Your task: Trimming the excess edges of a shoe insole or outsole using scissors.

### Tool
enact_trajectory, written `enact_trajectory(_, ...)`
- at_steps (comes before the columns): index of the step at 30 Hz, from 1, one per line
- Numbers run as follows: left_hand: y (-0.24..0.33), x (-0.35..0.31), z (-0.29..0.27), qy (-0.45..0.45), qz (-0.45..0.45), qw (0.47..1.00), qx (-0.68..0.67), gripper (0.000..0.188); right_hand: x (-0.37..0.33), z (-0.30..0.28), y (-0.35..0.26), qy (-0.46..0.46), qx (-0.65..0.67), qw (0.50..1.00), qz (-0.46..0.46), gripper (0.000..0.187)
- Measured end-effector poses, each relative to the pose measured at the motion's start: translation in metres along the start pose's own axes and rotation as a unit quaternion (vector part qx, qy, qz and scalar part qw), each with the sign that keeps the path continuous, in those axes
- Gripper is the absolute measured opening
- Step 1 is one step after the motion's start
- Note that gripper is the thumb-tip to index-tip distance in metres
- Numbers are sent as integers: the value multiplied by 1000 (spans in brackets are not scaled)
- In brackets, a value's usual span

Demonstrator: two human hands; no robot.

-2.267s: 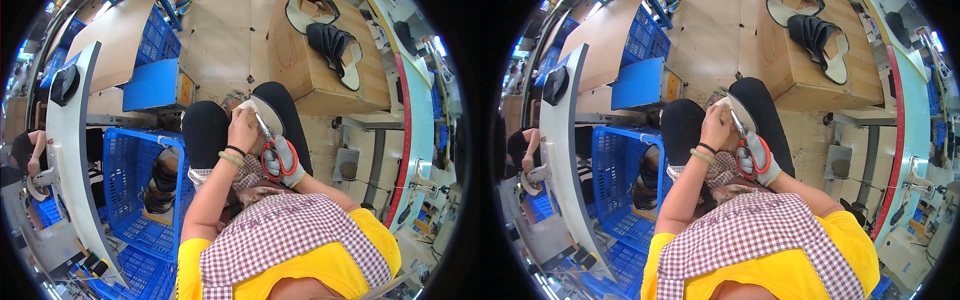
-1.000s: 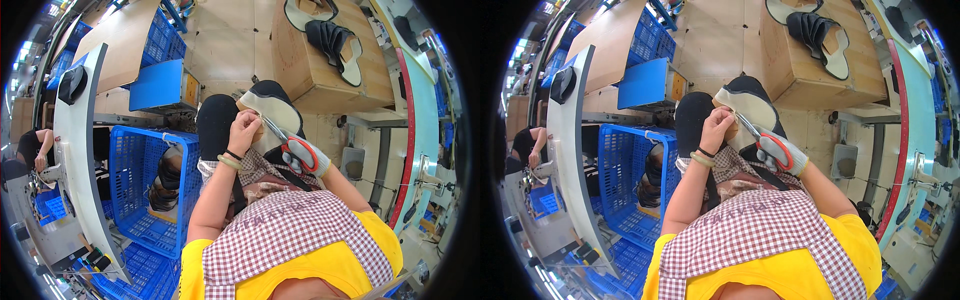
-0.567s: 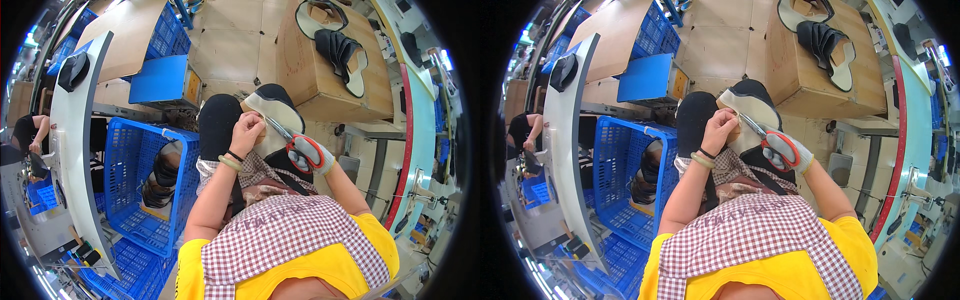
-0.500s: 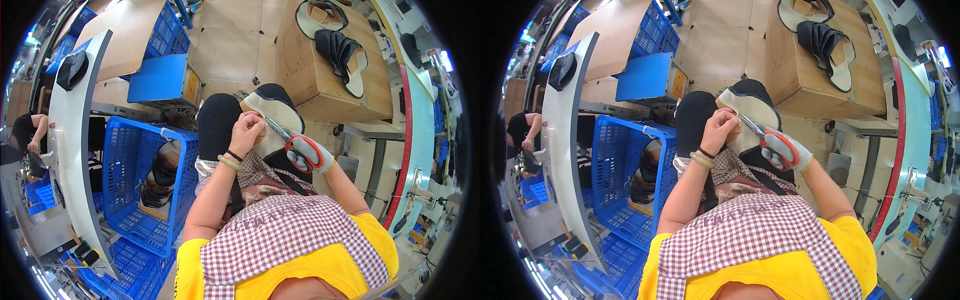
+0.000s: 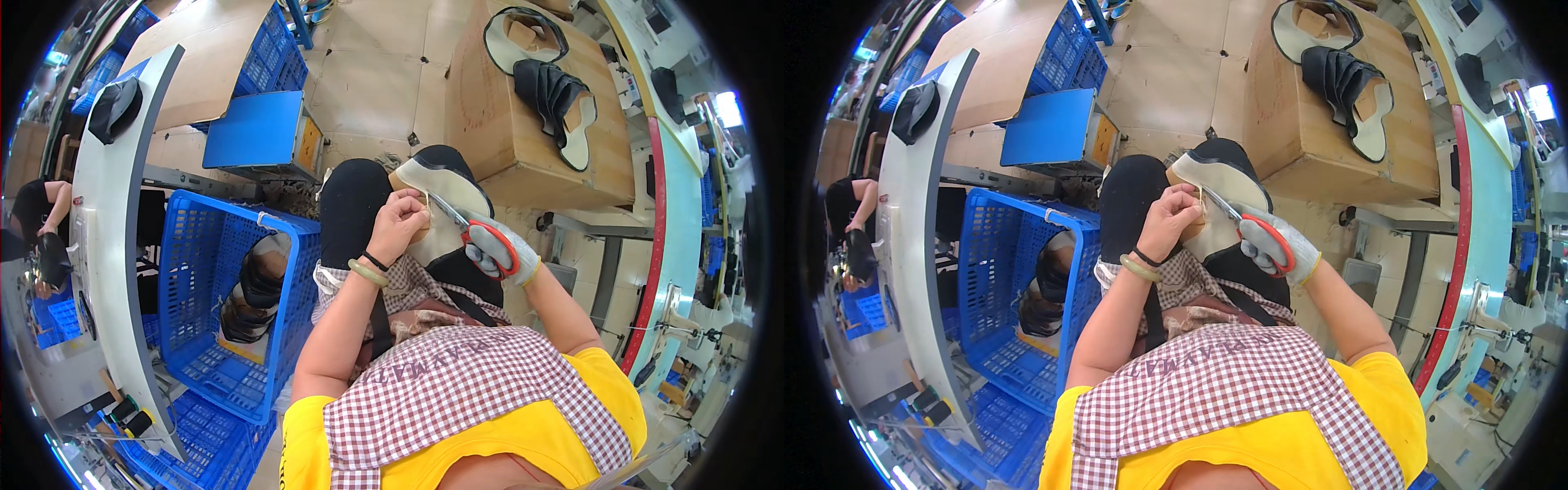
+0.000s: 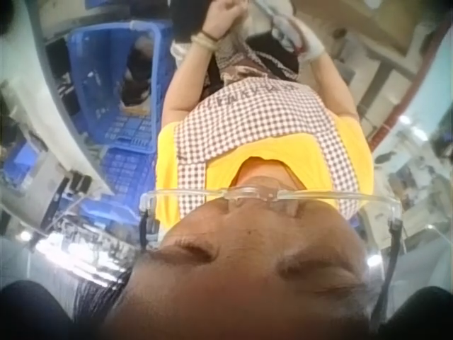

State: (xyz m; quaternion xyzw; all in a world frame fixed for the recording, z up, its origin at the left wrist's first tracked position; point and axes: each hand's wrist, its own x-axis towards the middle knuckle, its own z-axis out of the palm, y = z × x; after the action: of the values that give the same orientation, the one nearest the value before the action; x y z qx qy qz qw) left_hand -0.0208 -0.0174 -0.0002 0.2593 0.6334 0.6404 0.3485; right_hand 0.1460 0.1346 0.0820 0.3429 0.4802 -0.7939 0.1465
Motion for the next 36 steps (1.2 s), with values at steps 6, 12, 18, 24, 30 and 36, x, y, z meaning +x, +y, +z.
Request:
enact_trajectory(6, 7, -1, -5, -24, -21, 999, -44, 9, 5, -2, -28, -10, -123, 992, -15, 42)
enact_trajectory(12, 11, -3, -8, -64, -60, 990, -108, 8, 28, 2, -49, -12, -175, 984, 21, 41)
enact_trajectory(18, 8, -4, -21, -152, 33, 988, 15, 8, 45, 21, -49, 21, -114, 992, 50, 44)
enact_trajectory(24, 16, -13, -15, 36, 92, 995, -30, 6, 43, 36, -30, 31, -77, 996, -18, 57)
enact_trajectory(30, -14, 38, -29, 106, -11, 990, -90, 18, 45, 39, -28, 51, -67, 996, -26, 55)
enact_trajectory(36, -26, 70, -49, 18, -143, 984, 105, 20, 50, 38, -25, 60, -45, 997, -14, 53)
